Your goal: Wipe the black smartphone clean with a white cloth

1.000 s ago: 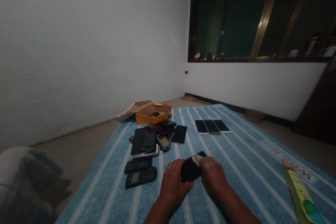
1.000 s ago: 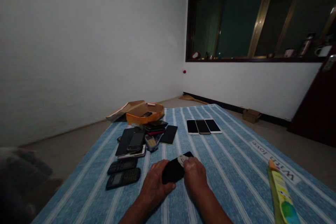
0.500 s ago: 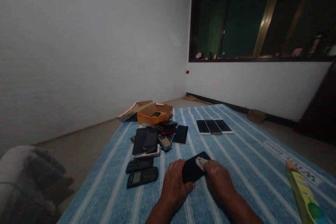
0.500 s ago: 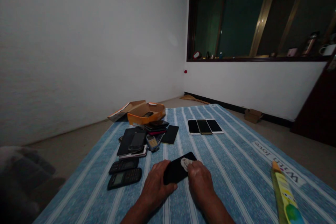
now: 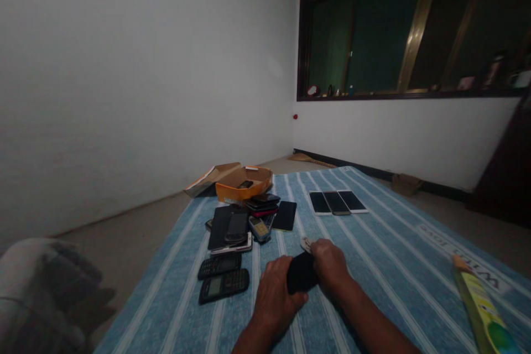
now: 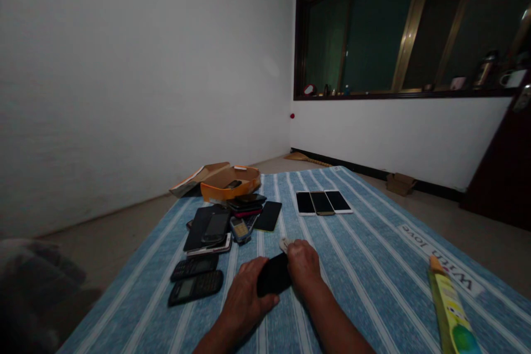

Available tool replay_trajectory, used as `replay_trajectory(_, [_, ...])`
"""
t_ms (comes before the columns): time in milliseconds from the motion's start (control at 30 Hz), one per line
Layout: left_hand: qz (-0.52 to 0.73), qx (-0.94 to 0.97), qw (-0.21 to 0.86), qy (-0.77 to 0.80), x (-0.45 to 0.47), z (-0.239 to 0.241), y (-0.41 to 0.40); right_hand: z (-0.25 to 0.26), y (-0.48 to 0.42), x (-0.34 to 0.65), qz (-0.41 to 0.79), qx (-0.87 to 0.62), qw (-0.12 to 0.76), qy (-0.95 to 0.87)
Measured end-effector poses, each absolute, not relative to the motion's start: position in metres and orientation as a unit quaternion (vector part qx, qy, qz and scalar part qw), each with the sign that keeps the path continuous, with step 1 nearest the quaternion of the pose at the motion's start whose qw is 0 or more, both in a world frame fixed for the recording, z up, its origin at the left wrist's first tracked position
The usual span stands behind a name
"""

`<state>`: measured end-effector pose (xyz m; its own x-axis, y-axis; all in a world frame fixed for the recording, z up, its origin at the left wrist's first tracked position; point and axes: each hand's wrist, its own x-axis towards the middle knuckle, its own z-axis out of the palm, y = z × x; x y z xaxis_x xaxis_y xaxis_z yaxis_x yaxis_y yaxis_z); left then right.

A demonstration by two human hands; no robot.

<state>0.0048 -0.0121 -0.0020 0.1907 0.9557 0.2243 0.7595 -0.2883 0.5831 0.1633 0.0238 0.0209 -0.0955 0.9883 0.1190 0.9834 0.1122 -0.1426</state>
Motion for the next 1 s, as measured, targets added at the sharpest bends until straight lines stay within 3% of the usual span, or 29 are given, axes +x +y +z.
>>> replay_trajectory(1000, [0.268, 0.749, 0.182, 0.578, 0.007, 0.005, -0.016, 0.001, -0.020, 0.189, 0.019, -0.660, 0.117, -0.742])
